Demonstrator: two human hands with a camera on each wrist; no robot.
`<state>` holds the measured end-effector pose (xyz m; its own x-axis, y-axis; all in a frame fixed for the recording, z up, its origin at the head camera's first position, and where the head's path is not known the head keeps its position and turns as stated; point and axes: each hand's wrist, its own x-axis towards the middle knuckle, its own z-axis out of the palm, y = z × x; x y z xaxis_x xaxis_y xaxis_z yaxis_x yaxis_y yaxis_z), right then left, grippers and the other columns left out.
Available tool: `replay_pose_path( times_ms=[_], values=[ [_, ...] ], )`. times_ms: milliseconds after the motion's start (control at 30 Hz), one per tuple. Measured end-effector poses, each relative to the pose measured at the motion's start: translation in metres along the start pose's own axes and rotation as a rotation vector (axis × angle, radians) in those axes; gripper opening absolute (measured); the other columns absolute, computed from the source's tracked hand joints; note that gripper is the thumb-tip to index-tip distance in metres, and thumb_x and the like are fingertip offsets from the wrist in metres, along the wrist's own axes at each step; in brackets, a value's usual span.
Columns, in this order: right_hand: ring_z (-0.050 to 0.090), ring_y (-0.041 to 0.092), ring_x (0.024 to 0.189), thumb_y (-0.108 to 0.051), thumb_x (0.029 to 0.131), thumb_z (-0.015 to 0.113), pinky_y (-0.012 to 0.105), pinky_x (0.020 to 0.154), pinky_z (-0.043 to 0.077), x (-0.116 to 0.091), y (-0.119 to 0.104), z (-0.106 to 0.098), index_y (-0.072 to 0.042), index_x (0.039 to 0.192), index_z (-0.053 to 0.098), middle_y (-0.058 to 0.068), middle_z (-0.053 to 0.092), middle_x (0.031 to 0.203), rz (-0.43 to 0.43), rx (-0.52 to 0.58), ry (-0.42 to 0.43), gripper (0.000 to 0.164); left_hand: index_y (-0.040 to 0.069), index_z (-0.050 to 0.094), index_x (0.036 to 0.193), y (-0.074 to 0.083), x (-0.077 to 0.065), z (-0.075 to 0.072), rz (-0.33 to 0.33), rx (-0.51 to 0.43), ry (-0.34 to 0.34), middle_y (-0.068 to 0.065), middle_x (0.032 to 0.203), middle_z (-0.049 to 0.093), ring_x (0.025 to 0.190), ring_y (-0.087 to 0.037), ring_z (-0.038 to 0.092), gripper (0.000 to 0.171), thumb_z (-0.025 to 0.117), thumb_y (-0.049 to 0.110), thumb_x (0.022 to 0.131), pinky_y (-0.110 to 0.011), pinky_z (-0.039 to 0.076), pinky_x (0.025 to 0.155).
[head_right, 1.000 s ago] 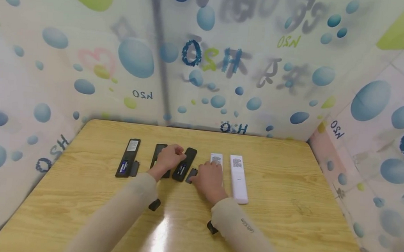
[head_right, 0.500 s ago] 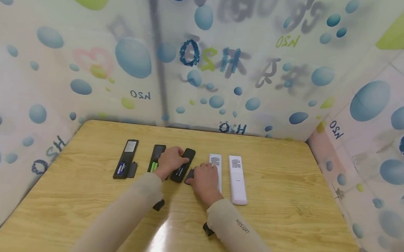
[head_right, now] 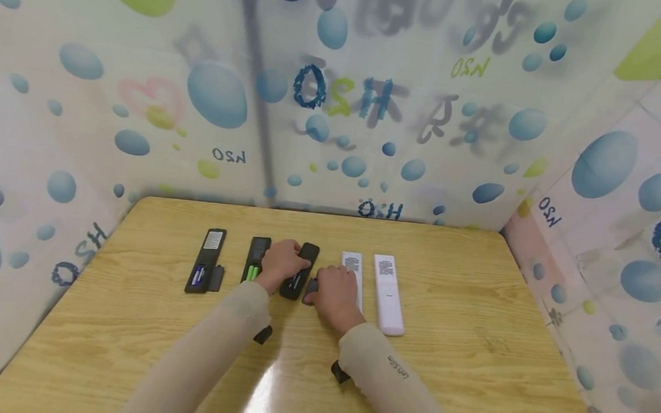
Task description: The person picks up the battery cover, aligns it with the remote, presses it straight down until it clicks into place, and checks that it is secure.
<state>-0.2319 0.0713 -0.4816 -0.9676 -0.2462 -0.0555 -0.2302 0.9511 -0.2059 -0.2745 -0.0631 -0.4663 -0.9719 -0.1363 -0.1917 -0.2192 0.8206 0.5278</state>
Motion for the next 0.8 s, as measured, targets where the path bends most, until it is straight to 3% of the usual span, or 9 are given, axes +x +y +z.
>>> replay_pose_path(
  times_ms=[367, 600, 800],
  values=[
    [0.065, 0.022, 0.082, -0.036, 0.081, 0.079, 0.041, 0.078, 0.052, -0.001, 0.005, -0.009, -0.018, 0.094, 0.077, -0.003, 0.074, 0.086, -0.006, 0.057, 0.069, 0.023, 0.008, 0.067, 0.109, 0.001, 0.002, 0.003, 0.008, -0.017, 0.004, -0.009, 0.096, 0.07, 0.079, -0.023, 0.061, 0.038, 0.077, 0.033, 0.082, -0.034, 0.048, 0.067],
    [0.064, 0.015, 0.077, -0.037, 0.083, 0.076, 0.035, 0.073, 0.052, -0.001, 0.015, -0.016, -0.021, 0.086, 0.076, -0.006, 0.072, 0.083, 0.017, 0.109, 0.065, 0.017, 0.007, 0.064, 0.122, -0.002, -0.003, -0.003, -0.006, -0.114, -0.026, -0.012, 0.115, 0.068, 0.096, -0.026, 0.064, 0.044, 0.071, 0.033, 0.087, -0.041, 0.053, 0.081],
    [0.061, 0.012, 0.068, -0.035, 0.084, 0.076, 0.03, 0.061, 0.051, -0.007, 0.019, -0.032, -0.021, 0.085, 0.076, -0.007, 0.071, 0.079, 0.006, 0.145, 0.088, 0.014, 0.009, 0.06, 0.132, -0.003, -0.002, -0.009, 0.011, -0.244, -0.035, -0.011, 0.131, 0.062, 0.116, -0.031, 0.059, 0.046, 0.065, 0.033, 0.093, -0.045, 0.05, 0.096]
  ],
)
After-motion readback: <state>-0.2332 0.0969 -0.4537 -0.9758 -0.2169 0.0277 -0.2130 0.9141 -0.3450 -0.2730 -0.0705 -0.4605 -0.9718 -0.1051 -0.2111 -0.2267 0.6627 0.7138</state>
